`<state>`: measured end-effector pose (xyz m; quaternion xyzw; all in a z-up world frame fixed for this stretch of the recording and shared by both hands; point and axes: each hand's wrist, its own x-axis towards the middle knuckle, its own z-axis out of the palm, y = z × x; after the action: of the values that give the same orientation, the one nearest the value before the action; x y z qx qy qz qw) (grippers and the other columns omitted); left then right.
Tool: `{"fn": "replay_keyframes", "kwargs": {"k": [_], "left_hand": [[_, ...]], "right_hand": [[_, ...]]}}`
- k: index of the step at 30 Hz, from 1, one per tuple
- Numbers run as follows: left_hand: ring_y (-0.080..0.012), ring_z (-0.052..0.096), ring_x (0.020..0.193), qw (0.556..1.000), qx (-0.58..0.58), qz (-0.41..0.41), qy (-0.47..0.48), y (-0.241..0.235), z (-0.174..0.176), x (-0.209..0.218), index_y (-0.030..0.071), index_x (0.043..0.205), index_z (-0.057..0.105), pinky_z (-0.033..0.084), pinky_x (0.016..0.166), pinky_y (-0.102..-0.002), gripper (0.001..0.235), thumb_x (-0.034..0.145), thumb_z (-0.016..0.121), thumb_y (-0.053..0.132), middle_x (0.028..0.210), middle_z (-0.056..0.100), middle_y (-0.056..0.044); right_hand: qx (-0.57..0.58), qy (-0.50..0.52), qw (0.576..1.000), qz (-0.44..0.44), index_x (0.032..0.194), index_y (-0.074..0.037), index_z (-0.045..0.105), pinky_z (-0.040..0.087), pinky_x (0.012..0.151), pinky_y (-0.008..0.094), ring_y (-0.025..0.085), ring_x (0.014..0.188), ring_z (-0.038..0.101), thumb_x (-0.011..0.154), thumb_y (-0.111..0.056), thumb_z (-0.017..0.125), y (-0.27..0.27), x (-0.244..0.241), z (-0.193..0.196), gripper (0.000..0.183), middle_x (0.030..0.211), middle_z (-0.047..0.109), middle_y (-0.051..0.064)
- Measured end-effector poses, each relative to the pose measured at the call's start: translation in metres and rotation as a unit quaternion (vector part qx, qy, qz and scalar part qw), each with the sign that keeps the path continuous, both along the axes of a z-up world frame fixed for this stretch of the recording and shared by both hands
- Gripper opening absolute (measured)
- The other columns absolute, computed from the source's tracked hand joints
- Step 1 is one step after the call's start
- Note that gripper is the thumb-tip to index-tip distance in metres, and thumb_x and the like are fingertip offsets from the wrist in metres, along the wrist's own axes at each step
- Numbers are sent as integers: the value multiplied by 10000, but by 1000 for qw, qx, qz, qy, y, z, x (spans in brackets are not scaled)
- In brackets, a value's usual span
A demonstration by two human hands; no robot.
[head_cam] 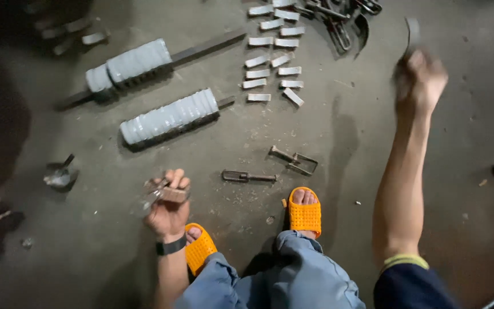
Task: Assembling small metal brackets and pins while applying a substance from a container using an applicator stick.
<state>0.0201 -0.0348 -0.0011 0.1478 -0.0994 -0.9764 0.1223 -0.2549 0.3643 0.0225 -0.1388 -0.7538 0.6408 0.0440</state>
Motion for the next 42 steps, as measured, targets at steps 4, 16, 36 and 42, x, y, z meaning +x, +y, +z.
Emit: {"fn": "replay_keyframes", "kwargs": {"k": [4,16,36,42], "left_hand": [[-198,339,872,994,-1,62,85,11,-4,-5,58,1063,604,272,811,-345,403,715,688,245,1041,471,-147],[-277,651,849,988,-76,134,-7,-5,32,-34,31,1016,634,485,811,-421,239,824,584,163,925,664,-187],[-261,650,788,991,41,112,-51,19,74,-45,41,877,687,518,747,-334,77,829,658,95,851,672,-175],[-291,659,753,991,60,116,-43,22,56,-42,45,856,690,544,658,-347,60,839,633,49,830,675,-181]], "right_hand": [[146,-182,961,146,1160,-26,552,445,729,383,236,800,554,853,-137,613,-44,98,-48,332,894,574,171],[31,190,928,320,839,22,608,415,423,253,126,564,534,739,-47,769,-267,186,108,201,672,580,146],[72,360,860,355,883,30,678,379,428,275,140,498,444,782,-9,726,-317,181,133,118,734,562,138],[27,334,858,389,976,84,625,448,541,323,213,659,529,876,-112,633,-305,164,130,220,814,580,203]]}}
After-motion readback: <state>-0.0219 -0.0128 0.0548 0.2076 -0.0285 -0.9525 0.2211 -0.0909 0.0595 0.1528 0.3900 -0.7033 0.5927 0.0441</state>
